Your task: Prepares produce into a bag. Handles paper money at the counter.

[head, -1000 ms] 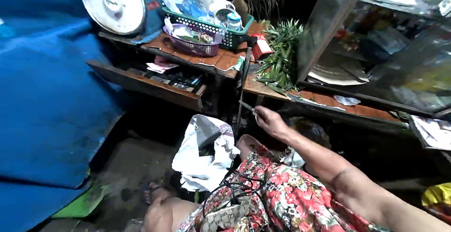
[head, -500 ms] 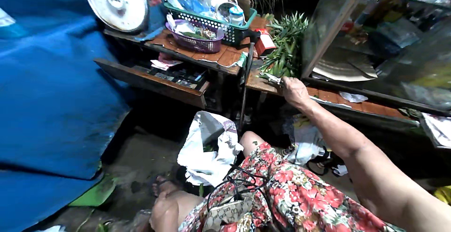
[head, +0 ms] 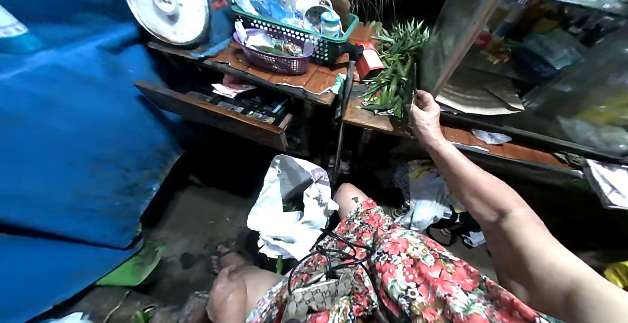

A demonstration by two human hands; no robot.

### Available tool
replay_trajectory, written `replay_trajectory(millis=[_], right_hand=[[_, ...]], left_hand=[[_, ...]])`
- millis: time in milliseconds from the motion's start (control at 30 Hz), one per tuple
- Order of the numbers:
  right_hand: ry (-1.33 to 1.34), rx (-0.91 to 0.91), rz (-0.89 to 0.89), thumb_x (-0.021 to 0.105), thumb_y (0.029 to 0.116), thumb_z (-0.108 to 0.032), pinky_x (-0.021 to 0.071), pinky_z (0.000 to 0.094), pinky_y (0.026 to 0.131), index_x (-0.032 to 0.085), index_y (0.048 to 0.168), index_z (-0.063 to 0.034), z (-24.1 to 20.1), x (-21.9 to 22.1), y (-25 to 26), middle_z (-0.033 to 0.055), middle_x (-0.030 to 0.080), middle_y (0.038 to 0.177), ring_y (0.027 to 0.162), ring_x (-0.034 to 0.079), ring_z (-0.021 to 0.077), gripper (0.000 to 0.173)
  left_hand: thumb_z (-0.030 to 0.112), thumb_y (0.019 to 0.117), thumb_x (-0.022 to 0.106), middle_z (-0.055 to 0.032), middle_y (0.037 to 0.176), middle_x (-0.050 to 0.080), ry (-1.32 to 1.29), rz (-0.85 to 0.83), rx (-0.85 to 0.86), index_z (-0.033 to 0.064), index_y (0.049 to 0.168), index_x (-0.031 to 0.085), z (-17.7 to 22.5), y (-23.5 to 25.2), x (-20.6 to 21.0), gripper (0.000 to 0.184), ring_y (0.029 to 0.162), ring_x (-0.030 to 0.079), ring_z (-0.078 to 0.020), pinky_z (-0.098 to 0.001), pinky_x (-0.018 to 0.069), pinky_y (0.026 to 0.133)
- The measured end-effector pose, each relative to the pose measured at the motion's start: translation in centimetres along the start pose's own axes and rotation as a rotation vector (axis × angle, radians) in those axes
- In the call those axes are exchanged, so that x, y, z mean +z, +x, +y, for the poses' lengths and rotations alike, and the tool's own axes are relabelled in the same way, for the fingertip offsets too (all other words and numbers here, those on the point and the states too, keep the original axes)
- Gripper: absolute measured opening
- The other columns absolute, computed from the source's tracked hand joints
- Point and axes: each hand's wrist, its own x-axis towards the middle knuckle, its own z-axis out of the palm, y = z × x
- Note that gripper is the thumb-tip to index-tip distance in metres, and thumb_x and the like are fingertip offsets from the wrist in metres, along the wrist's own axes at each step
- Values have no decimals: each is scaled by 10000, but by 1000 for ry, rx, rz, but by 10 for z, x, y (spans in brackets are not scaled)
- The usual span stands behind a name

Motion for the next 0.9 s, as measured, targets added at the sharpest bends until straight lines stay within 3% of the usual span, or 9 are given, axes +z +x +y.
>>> replay_trajectory(millis=[100,200,333,533,700,833,900], right_hand=[[180,98,-70,649,929,2,553,289,669,553,1314,7,-27,8,-22,80,665,1007,753,624,103,397],[296,148,-266,637,960,-55,550,261,633,563,1313,-73,-55,22,-64,34,660,989,713,610,83,361],[423,196,-517,656,933,-56,526,236,576,595,1293,-106,-59,66,-116,27,671,949,664,592,67,369],[377,383,-767,647,925,17,552,291,648,616,1286,-44,-43,138,-180,74,692,921,701,629,112,367],[270,398,-861,619,922,68,583,310,694,596,1269,17,-31,160,-215,97,702,924,726,666,127,352],[62,394,-959,644,958,-1,551,293,717,584,1316,-27,-43,158,-221,83,699,955,761,645,107,363],[35,361,-980,647,961,-16,546,293,707,581,1330,-39,-41,160,-222,81,697,955,757,640,107,375]], left_hand=[[106,1027,492,-221,1302,653,-207,23,9,36,1269,680,-4,-2,-2,314,1268,586,-387,-616,412,1083],[75,986,594,-227,1258,645,-548,52,4,-29,1253,650,1,-9,-1,292,1180,609,-298,-498,472,1026],[87,980,594,-185,1245,639,-860,-46,145,-60,1272,601,45,-29,-20,327,1070,633,-177,-361,532,929],[161,1017,552,-124,1201,688,-978,-368,467,-19,1241,637,115,-51,-19,300,1055,683,-194,-378,569,934],[137,1038,569,-150,1132,691,-956,-589,381,-73,1310,564,136,-58,5,344,976,697,-155,-333,577,897],[64,975,667,-110,1016,705,-1004,-526,293,-65,1194,622,127,-56,21,258,881,675,-107,-301,569,848],[31,958,680,-108,996,709,-1017,-510,289,-63,1192,622,122,-51,26,258,864,676,-109,-310,573,843]])
